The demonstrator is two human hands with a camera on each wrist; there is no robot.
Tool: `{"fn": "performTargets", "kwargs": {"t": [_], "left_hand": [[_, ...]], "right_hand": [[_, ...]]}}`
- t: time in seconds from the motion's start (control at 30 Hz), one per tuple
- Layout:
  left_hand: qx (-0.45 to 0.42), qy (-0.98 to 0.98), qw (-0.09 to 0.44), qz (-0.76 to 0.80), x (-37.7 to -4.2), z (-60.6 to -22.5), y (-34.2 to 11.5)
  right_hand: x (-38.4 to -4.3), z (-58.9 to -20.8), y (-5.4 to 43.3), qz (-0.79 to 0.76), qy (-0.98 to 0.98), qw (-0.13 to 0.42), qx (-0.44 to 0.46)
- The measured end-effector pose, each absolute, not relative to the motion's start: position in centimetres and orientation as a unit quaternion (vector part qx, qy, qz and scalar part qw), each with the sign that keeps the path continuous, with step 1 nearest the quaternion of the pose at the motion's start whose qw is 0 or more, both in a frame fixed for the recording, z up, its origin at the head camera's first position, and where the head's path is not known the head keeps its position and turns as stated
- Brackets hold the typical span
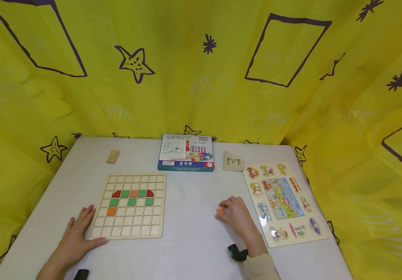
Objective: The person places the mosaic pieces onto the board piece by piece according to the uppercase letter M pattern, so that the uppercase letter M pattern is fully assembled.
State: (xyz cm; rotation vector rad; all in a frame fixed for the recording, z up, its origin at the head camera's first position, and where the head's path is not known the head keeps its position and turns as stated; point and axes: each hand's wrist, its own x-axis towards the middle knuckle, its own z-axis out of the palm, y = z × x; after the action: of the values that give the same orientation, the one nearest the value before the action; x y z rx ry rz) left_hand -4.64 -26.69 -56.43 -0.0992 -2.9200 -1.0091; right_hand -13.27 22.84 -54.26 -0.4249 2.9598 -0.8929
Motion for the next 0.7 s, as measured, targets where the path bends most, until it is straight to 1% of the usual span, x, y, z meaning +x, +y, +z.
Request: {"fn": "performTargets", "kwargs": {"t": [0.4, 0.7], "left_hand": [[-0.029, -0.945, 0.020, -0.325, -4.63, -56.30, -26.63], [-0.034, -0.945, 0.025, -0.325, -4.75, -56.41, -26.69]], "right_hand": [[-13.09, -54.09, 23.12, -0.279, 0.949, 0.031, -0.144], [-13.32, -54.16, 22.86, -0.280, 0.949, 0.025, -0.140]]}}
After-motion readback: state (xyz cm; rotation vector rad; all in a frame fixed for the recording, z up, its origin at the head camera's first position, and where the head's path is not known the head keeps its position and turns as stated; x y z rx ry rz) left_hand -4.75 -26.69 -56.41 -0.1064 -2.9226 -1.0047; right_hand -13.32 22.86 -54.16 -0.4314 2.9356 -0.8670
